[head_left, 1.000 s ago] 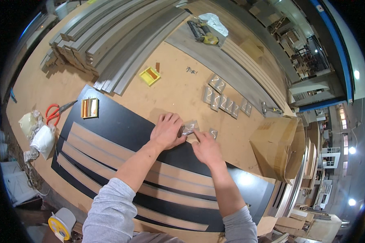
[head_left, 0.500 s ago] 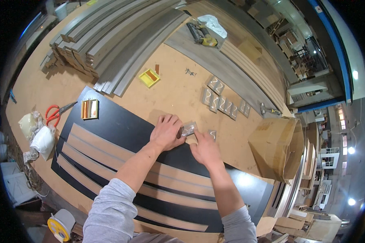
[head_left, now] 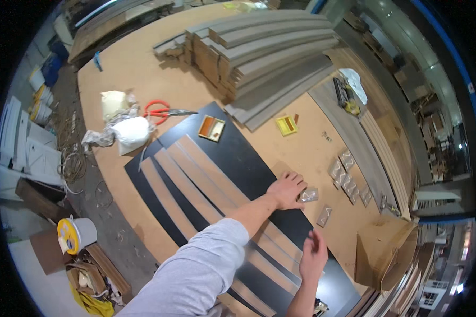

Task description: Manually align and attach small wooden blocks to larger wooden strips using a pneumatic nail gun in a workshop.

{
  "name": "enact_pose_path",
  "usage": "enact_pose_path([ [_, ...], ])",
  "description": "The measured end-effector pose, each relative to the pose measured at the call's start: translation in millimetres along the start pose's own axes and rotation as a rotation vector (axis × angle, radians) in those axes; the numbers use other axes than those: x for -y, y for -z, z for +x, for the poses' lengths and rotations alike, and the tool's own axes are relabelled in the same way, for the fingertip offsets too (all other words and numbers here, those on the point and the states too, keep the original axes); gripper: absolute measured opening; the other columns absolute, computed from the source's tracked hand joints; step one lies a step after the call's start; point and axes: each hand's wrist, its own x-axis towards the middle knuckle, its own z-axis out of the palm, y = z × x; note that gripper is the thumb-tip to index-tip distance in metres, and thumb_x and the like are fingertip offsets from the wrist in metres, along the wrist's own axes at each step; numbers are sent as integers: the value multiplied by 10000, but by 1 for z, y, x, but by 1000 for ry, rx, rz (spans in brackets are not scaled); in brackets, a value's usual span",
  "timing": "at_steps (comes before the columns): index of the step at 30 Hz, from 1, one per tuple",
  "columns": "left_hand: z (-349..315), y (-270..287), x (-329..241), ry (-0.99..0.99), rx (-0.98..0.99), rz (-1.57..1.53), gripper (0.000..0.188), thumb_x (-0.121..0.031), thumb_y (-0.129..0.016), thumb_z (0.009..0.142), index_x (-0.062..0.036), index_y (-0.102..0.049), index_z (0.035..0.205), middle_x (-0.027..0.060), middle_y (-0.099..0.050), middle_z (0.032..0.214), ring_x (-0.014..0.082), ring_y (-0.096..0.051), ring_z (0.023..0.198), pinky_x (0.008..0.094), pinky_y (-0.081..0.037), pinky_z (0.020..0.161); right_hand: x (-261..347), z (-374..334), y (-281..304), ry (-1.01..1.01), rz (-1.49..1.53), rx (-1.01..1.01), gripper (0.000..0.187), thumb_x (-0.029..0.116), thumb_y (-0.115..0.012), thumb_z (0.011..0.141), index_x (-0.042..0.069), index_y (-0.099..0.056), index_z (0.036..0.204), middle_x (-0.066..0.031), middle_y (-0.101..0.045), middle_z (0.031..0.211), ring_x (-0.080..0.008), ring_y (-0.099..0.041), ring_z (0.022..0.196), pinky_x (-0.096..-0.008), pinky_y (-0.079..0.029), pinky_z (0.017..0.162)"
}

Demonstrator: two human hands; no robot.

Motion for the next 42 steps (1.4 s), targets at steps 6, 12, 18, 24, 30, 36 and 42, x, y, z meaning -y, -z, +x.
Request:
enact_pose_path([
  [6, -66, 62, -10, 100, -355, -277, 492, -298, -841, 821, -63, -698, 1230, 157, -663, 1317, 382, -596, 1282, 495, -459, 1122, -58, -124, 33, -175, 121, -90, 382, 52, -626, 1041, -35, -603, 1412, -141, -715, 1212, -185, -685, 1057, -308, -552, 952],
  [12, -235, 200, 119, 896, -1222, 15, 748, -262, -812, 901, 11, -475, 1511, 254, -500, 1532, 396, -465, 1445, 511, -379, 1207, -83, -201, 35, -301, 450, -344, 365, 37, -615, 1042, -55, -600, 1395, -128, -708, 1163, -178, -681, 1003, -296, -560, 905],
  [18, -349, 294, 291, 1159, -946, 165, 873, -389, -857, 841, 43, -528, 1525, 208, -640, 1478, 378, -606, 1358, 478, -449, 1152, -47, -198, -5, -259, 517, -213, 310, 33, -641, 1041, -60, -635, 1336, -123, -718, 1125, -172, -706, 978, -292, -567, 911],
  [24, -284, 260, 242, 1063, -1108, -156, 578, -205, -824, 890, 65, -653, 1372, 162, -744, 1296, 291, -717, 1145, 412, -526, 1015, -28, -176, -9, -169, 430, -243, 303, 18, -676, 1021, -8, -677, 1324, -69, -728, 1121, -133, -699, 1008, -276, -555, 921],
  [30, -247, 228, 108, 648, -1075, -302, 475, -112, -798, 927, 88, -649, 1332, 183, -726, 1279, 284, -717, 1102, 406, -550, 993, 2, -144, -22, -160, 648, -139, 372, 68, -701, 1018, 46, -668, 1388, -67, -706, 1209, -154, -674, 1100, -299, -532, 963],
  [36, -180, 119, -77, 658, -327, -701, 494, -236, -843, 902, 27, -677, 1286, 146, -756, 1229, 230, -723, 1091, 399, -574, 940, 45, -60, -73, -277, 1145, 267, 888, 464, -698, 1031, 146, -229, 1714, -145, -483, 1563, -261, -515, 1411, -432, -414, 1184],
  [42, -145, 97, -104, 155, 154, -732, 593, -323, -855, 886, -29, -656, 1360, 196, -697, 1336, 375, -664, 1247, 465, -511, 1076, 11, -1, -32, -487, 1626, -58, 691, 683, -552, 981, 172, -582, 1444, -150, -684, 1311, -455, -685, 1201, -665, -597, 903],
])
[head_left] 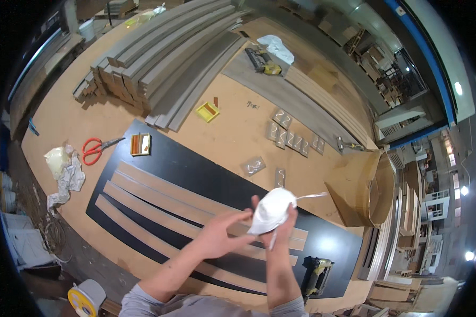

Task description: Manually align and attach small wooden blocks to larger wooden strips using a pneumatic nail gun in a workshop.

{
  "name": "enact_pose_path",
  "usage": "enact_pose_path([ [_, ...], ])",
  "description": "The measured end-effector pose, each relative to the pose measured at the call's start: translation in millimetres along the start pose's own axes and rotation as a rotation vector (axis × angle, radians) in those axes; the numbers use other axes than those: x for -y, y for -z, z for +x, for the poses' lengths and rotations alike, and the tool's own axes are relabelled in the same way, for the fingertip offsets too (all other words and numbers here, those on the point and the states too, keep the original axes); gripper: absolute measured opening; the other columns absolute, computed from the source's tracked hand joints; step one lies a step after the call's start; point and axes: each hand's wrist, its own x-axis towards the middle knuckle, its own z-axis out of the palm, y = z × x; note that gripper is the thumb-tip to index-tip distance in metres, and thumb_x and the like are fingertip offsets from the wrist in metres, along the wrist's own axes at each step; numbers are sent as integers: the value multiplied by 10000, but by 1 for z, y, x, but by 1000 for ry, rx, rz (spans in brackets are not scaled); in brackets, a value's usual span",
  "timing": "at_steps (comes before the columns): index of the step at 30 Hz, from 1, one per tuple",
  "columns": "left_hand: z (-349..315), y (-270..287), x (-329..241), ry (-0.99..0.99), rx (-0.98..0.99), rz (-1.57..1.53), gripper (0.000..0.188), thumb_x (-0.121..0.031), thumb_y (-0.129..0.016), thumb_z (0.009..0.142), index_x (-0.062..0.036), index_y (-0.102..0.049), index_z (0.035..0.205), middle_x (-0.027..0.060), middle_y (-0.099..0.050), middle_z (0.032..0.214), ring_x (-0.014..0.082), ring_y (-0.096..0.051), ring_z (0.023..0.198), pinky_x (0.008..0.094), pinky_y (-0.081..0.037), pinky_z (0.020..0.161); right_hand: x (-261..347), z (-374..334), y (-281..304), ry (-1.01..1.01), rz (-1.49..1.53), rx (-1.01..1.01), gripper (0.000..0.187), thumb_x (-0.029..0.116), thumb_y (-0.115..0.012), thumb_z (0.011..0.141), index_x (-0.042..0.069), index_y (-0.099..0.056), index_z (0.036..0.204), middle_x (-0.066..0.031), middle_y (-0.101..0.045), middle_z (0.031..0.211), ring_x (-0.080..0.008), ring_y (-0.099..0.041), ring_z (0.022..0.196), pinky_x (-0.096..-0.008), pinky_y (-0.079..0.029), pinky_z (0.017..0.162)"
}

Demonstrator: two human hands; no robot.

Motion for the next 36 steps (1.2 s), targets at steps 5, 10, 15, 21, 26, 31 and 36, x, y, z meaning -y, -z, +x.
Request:
enact_pose_path([
  [5, 28, 19, 64, -83, -316, 703, 530, -318, -825, 886, -72, -668, 1329, 158, -610, 1381, 395, -533, 1342, 547, -375, 1183, 41, 78, 2, 261, -295, -164, 561, 485, -617, 1068, 57, -562, 1427, -109, -714, 1255, -299, -739, 1083, -431, -627, 914],
  [10, 31, 12, 85, -93, -212, 866, 483, -361, -762, 933, -75, -684, 1314, 128, -616, 1413, 335, -539, 1368, 536, -340, 1210, 46, 134, 4, 478, -851, -231, 421, 263, -782, 1009, -6, -645, 1302, -79, -739, 1148, -183, -720, 1015, -352, -588, 868],
  [15, 30, 16, 85, -41, -240, 765, 428, -374, -738, 945, -69, -729, 1246, 105, -641, 1392, 309, -549, 1367, 521, -335, 1214, 39, 155, -4, 557, -914, -174, 410, 163, -884, 902, -15, -667, 1200, -92, -754, 1058, -168, -718, 930, -336, -582, 829],
  [21, 32, 16, 84, -30, -242, 758, 409, -368, -745, 939, -65, -743, 1213, 110, -645, 1377, 304, -555, 1358, 513, -346, 1203, 39, 157, -12, 604, -1082, -146, 453, 186, -908, 876, -27, -667, 1194, -106, -758, 1057, -174, -723, 924, -334, -584, 835],
  [26, 31, 16, 83, -27, -243, 752, 403, -365, -746, 937, -64, -748, 1206, 110, -646, 1372, 305, -555, 1353, 510, -351, 1196, 40, 157, -11, 622, -1165, -165, 472, 211, -921, 861, -26, -672, 1185, -105, -763, 1045, -176, -721, 918, -339, -582, 844],
  [31, 32, 15, 83, -29, -236, 750, 398, -358, -748, 933, -67, -749, 1204, 107, -647, 1369, 306, -554, 1351, 507, -353, 1192, 42, 162, -6, 625, -1142, -137, 486, 217, -928, 854, -26, -669, 1186, -105, -763, 1044, -178, -720, 922, -341, -582, 849],
  [36, 32, 16, 82, -33, -247, 751, 386, -357, -752, 930, -77, -752, 1195, 101, -650, 1362, 298, -556, 1350, 505, -357, 1189, 45, 163, -13, 671, -1182, -154, 473, 215, -932, 851, -18, -677, 1175, -109, -764, 1052, -178, -719, 936, -342, -583, 858],
])
